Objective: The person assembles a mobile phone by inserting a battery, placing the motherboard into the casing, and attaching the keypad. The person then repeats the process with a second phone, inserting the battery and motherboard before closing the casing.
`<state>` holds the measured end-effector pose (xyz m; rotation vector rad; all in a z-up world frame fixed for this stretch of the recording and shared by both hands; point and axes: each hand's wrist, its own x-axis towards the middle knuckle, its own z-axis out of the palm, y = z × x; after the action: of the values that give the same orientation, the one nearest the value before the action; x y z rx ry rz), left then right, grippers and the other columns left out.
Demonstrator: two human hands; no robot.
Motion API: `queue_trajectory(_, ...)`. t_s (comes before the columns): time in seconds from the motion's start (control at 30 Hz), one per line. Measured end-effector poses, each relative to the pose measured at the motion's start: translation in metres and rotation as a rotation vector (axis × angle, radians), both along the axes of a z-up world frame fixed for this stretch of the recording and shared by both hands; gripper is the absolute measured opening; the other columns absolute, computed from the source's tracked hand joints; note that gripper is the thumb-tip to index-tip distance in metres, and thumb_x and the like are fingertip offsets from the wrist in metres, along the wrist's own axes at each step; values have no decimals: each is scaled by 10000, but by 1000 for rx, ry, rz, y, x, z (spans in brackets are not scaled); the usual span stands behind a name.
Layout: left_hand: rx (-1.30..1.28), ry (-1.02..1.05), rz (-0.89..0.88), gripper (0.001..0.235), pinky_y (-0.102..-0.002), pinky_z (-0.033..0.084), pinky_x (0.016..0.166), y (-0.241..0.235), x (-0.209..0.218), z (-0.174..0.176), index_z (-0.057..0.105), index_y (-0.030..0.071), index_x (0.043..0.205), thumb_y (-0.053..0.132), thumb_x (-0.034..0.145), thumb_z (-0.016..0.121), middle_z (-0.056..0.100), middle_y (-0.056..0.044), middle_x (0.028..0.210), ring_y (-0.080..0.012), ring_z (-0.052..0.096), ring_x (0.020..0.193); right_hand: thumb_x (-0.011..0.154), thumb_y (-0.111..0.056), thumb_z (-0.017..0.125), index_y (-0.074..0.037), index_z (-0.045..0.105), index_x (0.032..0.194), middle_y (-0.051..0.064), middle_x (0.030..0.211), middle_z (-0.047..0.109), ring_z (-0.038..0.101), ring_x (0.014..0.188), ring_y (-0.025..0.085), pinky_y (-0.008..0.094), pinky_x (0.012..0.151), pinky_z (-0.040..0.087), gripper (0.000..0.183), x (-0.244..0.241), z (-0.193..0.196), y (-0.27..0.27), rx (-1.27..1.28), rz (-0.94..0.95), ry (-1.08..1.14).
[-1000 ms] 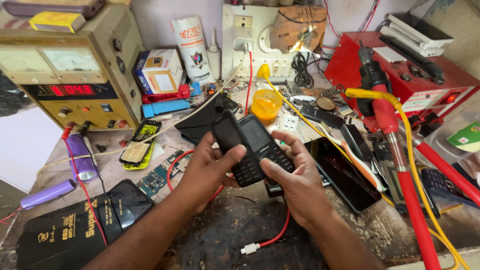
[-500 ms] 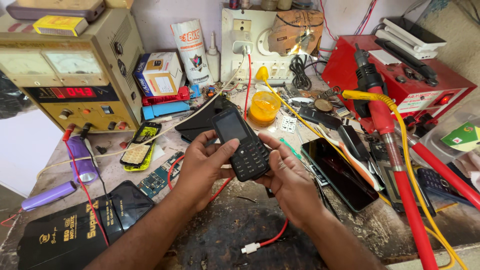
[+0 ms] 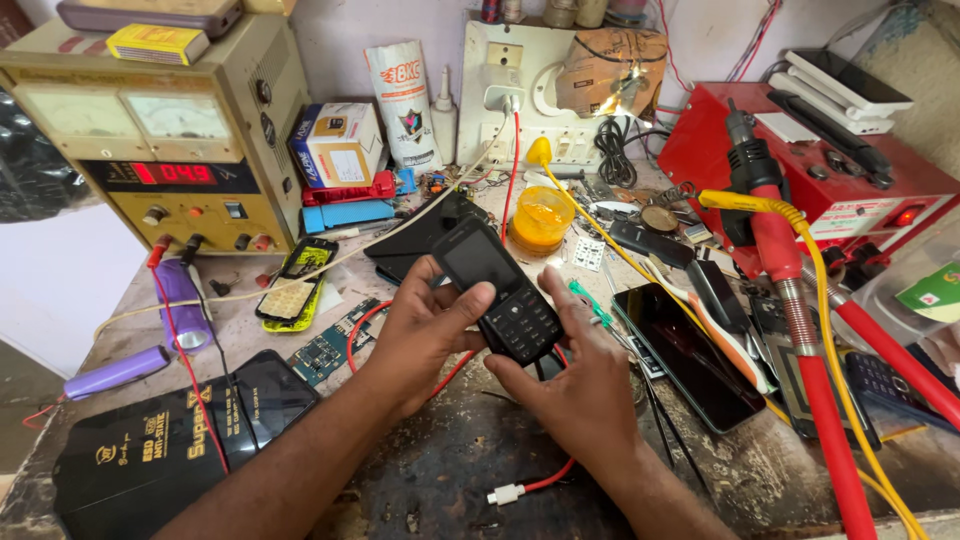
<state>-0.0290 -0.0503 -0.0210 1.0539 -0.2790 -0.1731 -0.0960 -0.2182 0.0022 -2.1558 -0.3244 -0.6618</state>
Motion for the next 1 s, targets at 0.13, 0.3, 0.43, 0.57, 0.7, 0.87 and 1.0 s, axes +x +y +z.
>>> queue_trajectory(0.13, -12, -26, -14, 446, -397, 637, 794, 1, 3, -1, 524, 151, 1302, 197, 891, 691, 723, -54, 1134, -169, 721, 1002, 756, -146, 877, -55, 245, 1581, 185, 1342, 667, 740, 1066, 138, 261, 781, 640, 1043, -4, 1, 2, 73, 16, 43)
queue_trajectory(0.3, -87, -36, -47, 244, -383, 642, 805, 6, 10, -5, 629, 103, 1237, 241, 1041, 579, 721, -34, 1058, -153, 708, 925, 795, -11, 798, -53, 233, 1572, 249, 1310, 647, 699, 1019, 192, 289, 832, 594, 961, 12, -2, -10, 737, 87, 80)
queue_trajectory(0.43, -61, -34, -10, 218, -366, 623, 781, 9, 13, -3, 617, 111, 1209, 252, 1058, 548, 733, -29, 1058, -152, 722, 911, 834, 37, 798, -28, 252, 1569, 223, 1312, 614, 658, 1073, 179, 312, 937, 568, 918, 20, -3, -28, 890, 124, -64)
queue_trajectory(0.57, -89, -48, -41, 248, -370, 632, 804, 10, 12, -3, 606, 120, 1226, 283, 1056, 530, 736, -30, 1061, -154, 724, 924, 777, 10, 820, -40, 244, 1554, 221, 1321, 651, 686, 1086, 191, 321, 926, 577, 969, 14, -8, -19, 631, 76, -62)
queue_trajectory(0.7, -106, -50, -51, 291, -383, 642, 828, 7, 9, 0, 602, 133, 1271, 293, 1032, 555, 728, -51, 1107, -173, 724, 963, 732, -82, 889, -34, 294, 1512, 241, 1339, 636, 700, 1139, 210, 327, 964, 566, 982, 5, -7, 0, 275, 52, 18)
queue_trajectory(0.87, -76, -60, 36, 517, -414, 654, 863, 1, 0, 7, 485, 139, 1370, 84, 908, 709, 700, -107, 1215, -202, 715, 1074, 710, -186, 900, -46, 400, 1426, 185, 1273, 720, 763, 1036, 175, 313, 885, 613, 885, 0, -2, 7, 108, -33, 108)
queue_trajectory(1.0, -32, -3, 108, 754, -395, 656, 790, 0, -4, 12, 360, 261, 1491, 56, 851, 703, 695, -124, 1200, -196, 713, 1026, 757, -224, 892, -26, 464, 1322, 171, 1156, 746, 774, 999, 193, 322, 856, 623, 736, -2, -6, 8, 96, 82, -24)
